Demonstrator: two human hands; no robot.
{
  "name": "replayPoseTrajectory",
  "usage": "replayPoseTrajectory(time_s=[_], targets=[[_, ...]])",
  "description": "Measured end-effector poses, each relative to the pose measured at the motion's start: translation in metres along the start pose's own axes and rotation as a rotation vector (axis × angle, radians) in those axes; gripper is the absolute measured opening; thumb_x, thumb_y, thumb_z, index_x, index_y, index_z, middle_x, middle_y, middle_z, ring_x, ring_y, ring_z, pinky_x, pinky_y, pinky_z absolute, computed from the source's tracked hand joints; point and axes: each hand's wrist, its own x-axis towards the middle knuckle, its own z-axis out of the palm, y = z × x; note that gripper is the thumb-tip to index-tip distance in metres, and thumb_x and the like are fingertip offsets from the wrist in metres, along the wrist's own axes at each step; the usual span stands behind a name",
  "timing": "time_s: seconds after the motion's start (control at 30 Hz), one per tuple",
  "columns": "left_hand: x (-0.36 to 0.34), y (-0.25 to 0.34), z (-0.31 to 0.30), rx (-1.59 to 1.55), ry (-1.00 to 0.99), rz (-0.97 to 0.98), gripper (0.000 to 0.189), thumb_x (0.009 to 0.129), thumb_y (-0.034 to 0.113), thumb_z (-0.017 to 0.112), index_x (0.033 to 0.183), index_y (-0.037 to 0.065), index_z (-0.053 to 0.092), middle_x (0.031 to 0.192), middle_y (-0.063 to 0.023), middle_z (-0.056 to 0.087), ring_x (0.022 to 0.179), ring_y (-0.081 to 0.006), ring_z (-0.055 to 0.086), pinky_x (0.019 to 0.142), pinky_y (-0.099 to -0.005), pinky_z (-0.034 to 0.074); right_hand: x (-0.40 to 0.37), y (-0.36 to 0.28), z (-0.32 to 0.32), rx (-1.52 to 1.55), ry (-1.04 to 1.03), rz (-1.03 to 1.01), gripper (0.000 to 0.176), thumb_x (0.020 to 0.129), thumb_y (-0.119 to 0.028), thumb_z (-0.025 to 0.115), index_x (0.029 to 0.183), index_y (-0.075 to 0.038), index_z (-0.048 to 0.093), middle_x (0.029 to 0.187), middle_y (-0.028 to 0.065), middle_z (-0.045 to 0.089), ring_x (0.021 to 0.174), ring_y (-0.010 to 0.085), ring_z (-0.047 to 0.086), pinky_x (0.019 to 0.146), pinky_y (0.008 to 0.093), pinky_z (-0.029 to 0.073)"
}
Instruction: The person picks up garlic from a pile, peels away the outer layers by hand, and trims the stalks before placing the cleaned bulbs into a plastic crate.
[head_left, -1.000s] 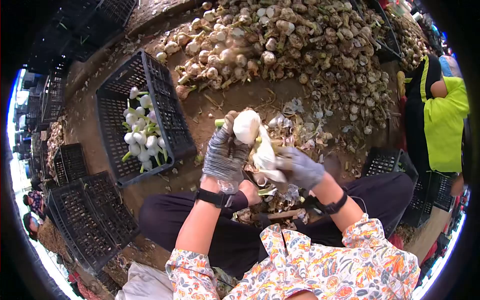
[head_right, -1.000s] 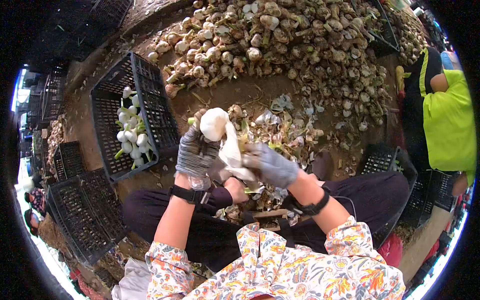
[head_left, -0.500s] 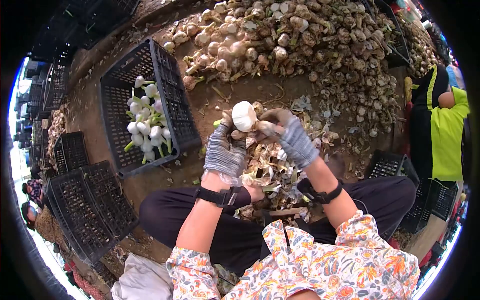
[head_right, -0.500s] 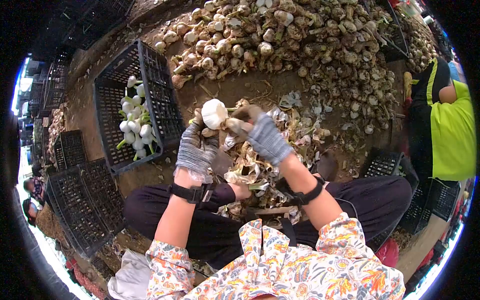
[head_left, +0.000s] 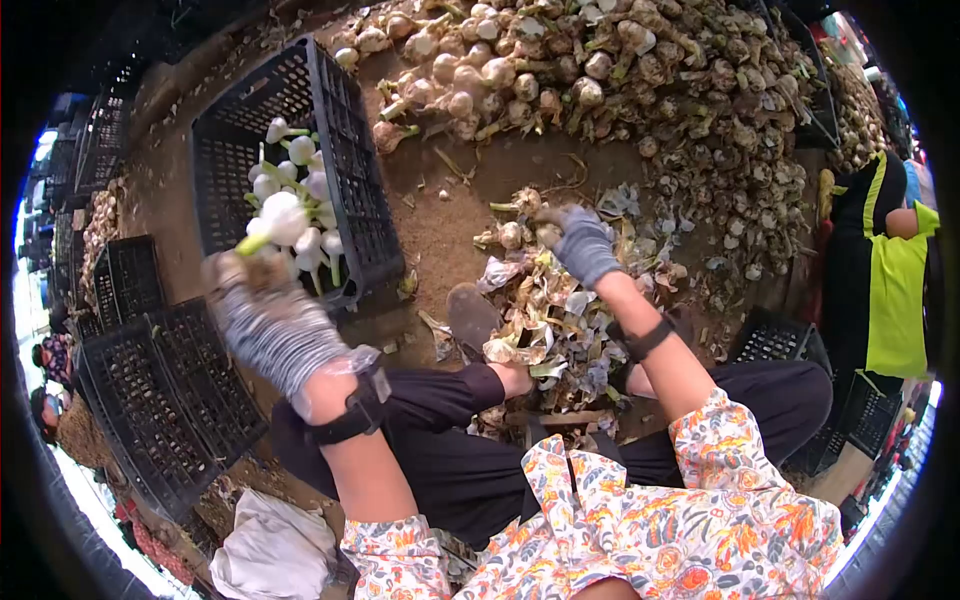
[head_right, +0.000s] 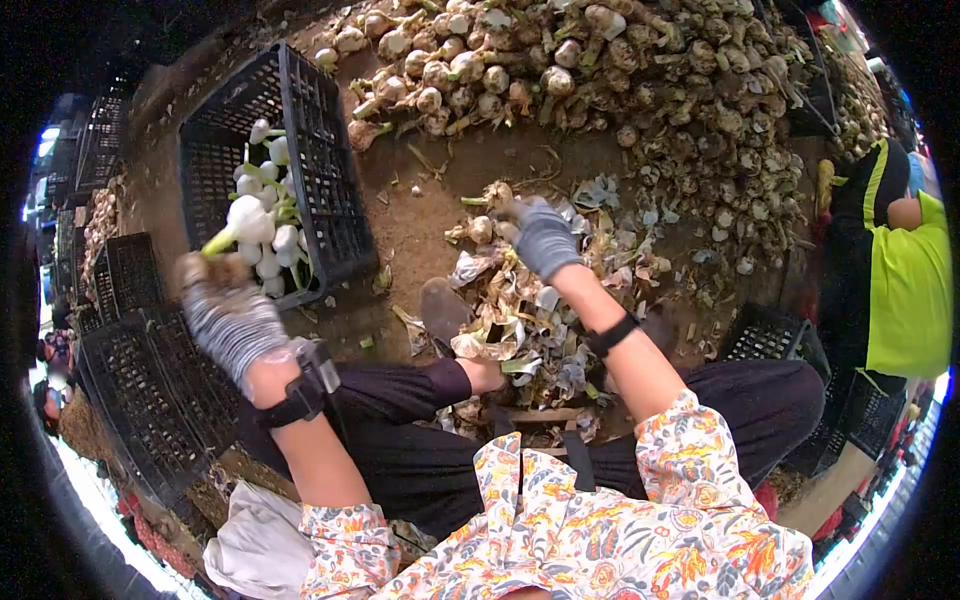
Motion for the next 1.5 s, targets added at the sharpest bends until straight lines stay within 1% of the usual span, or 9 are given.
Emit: replayPoseTrajectory(time_s=[0.1,0.37,0.43,0.73,0.83,1.1,1.3,1.33,1.5], targets=[[-0.003,0.009,0.000,0.088,-0.013,0.242,0.021,0.082,0.014,0.060,0.099,0.004,0.055,0.094,-0.0070,0.056,0.087,-0.0159,0.054,0.074,-0.0264,0.048,0.034,-0.027,0.035,0.039,-0.035,-0.042,0.028,0.077,-0.012,0.054,0.104,-0.005,0.059,0.103,0.0176,0.054,0.096,0.0320,0.054,0.083,0.0384,0.044],[-0.028,-0.020,0.006,0.138,-0.259,-0.193,0.021,0.083,0.015,0.059,0.101,0.005,0.058,0.096,-0.0060,0.057,0.083,-0.0136,0.054,0.070,-0.0262,0.049,0.073,-0.024,0.083,-0.393,-0.459,-0.105,0.026,0.071,-0.018,0.059,0.093,-0.004,0.062,0.089,0.0197,0.061,0.081,0.0354,0.060,0.069,0.0413,0.048],[-0.037,-0.023,0.008,0.185,-0.347,-0.156,0.019,0.083,0.014,0.059,0.099,0.006,0.059,0.092,-0.0047,0.057,0.079,-0.0125,0.054,0.067,-0.0244,0.048,0.065,0.006,0.077,-0.055,-0.176,-0.140,0.033,0.073,-0.029,0.062,0.089,0.000,0.061,0.085,0.0235,0.060,0.080,0.0330,0.060,0.071,0.0393,0.047],[-0.110,-0.088,-0.004,0.647,-1.046,-0.194,0.063,0.072,0.005,0.069,0.127,0.004,0.038,0.121,-0.0101,0.047,0.108,-0.0185,0.048,0.090,-0.0301,0.043,-0.024,-0.044,-0.077,1.129,-0.140,0.339,0.026,0.086,-0.025,0.056,0.091,0.001,0.059,0.071,0.0022,0.060,0.060,0.0067,0.054,0.050,0.0206,0.044],[-0.117,-0.085,0.000,0.106,-0.932,-0.748,0.059,0.072,-0.002,0.067,0.124,0.000,0.041,0.114,-0.0118,0.052,0.104,-0.0183,0.051,0.090,-0.0295,0.043,-0.039,-0.055,-0.096,1.090,-0.100,0.206,0.032,0.086,-0.024,0.056,0.104,0.002,0.056,0.088,0.0079,0.064,0.076,0.0113,0.058,0.065,0.0248,0.048],[-0.118,-0.088,0.001,0.338,-1.073,-0.288,0.040,0.084,0.015,0.059,0.119,0.001,0.048,0.107,-0.0090,0.055,0.091,-0.0131,0.056,0.074,-0.0234,0.048,-0.051,-0.042,-0.099,1.027,-0.037,-0.022,0.030,0.082,-0.020,0.060,0.100,0.004,0.056,0.092,0.0109,0.063,0.081,0.0131,0.058,0.073,0.0251,0.047],[-0.105,-0.094,0.005,0.643,-0.906,-0.397,0.056,0.088,0.055,0.037,0.086,0.004,0.060,0.072,-0.0026,0.059,0.059,-0.0091,0.053,0.051,-0.0226,0.044,-0.070,-0.069,-0.111,0.553,0.058,-0.167,0.024,0.076,-0.007,0.052,0.097,0.003,0.058,0.083,0.0088,0.064,0.073,0.0153,0.059,0.068,0.0298,0.048],[-0.102,-0.098,0.011,0.573,-0.718,-0.793,0.065,0.083,0.064,0.034,0.078,0.006,0.062,0.058,-0.0012,0.055,0.048,-0.0104,0.051,0.046,-0.0235,0.043,-0.072,-0.071,-0.111,0.478,0.131,-0.272,0.023,0.075,-0.007,0.052,0.095,0.002,0.059,0.078,0.0084,0.063,0.069,0.0161,0.058,0.066,0.0302,0.048],[-0.088,-0.088,0.021,0.937,-0.778,-1.058,0.058,0.083,0.059,0.044,0.082,0.005,0.062,0.064,-0.0034,0.058,0.054,-0.0106,0.054,0.048,-0.0234,0.044,-0.081,-0.064,-0.101,1.037,-0.198,0.048,0.023,0.077,-0.009,0.056,0.097,0.002,0.058,0.083,0.0097,0.063,0.075,0.0165,0.058,0.069,0.0308,0.047]])
